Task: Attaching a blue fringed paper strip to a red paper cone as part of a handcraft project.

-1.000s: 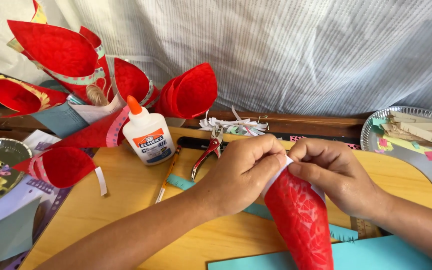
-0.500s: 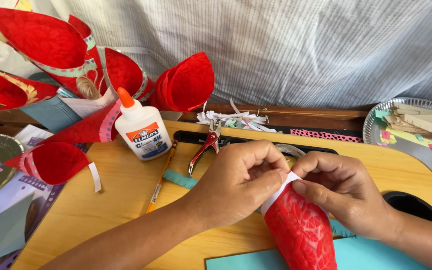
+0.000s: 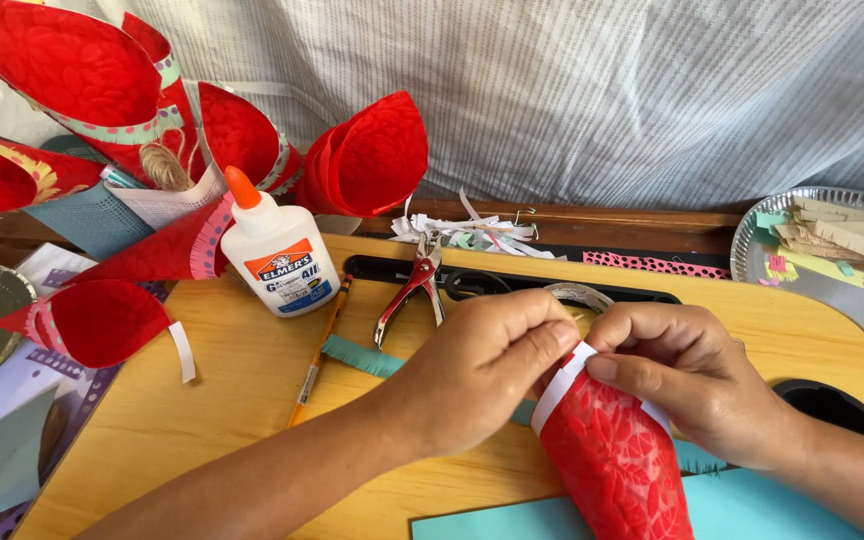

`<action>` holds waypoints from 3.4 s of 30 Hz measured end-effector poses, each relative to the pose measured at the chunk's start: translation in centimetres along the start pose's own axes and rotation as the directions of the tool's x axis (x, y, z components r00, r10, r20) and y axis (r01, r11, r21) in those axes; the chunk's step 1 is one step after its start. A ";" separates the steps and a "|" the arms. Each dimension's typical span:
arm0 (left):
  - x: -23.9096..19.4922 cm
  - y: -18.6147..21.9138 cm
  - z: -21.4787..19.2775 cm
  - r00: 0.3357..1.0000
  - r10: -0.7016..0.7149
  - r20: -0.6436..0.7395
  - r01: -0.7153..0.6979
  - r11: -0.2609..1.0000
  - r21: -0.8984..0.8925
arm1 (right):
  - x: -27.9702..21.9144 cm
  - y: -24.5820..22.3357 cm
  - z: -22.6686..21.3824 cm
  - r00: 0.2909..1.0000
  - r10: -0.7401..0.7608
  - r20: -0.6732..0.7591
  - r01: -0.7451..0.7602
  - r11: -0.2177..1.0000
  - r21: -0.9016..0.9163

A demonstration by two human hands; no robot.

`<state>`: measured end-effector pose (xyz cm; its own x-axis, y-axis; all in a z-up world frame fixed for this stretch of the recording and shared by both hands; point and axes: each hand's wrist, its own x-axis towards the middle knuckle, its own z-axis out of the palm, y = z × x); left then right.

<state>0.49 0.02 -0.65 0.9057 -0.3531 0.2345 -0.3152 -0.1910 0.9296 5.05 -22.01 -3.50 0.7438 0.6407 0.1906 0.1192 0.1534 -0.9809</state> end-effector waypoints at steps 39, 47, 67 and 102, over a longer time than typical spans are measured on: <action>-0.8 1.0 1.1 0.996 0.076 -0.053 -0.067 0.986 0.149 | -0.2 -3.6 1.0 0.941 -0.330 0.077 0.270 0.592 -0.759; -0.9 0.9 1.2 0.997 0.054 -0.054 -0.047 0.993 0.111 | 0.2 -3.9 0.6 0.911 -0.359 0.203 0.387 0.572 -0.723; -0.9 1.1 1.3 0.997 0.054 -0.048 -0.045 0.984 0.172 | 0.4 -3.8 0.4 0.896 -0.357 0.265 0.433 0.564 -0.703; -0.6 0.5 1.5 0.989 -0.145 -0.041 0.145 0.989 0.003 | 0.5 -2.7 -0.2 0.969 -0.233 0.078 0.225 0.712 -0.665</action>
<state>-0.65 -1.19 -0.75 0.9526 -0.2841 0.1086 -0.1812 -0.2430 0.9530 5.22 -22.30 -0.74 0.6416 0.6443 0.4161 0.6894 -0.2467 -0.6811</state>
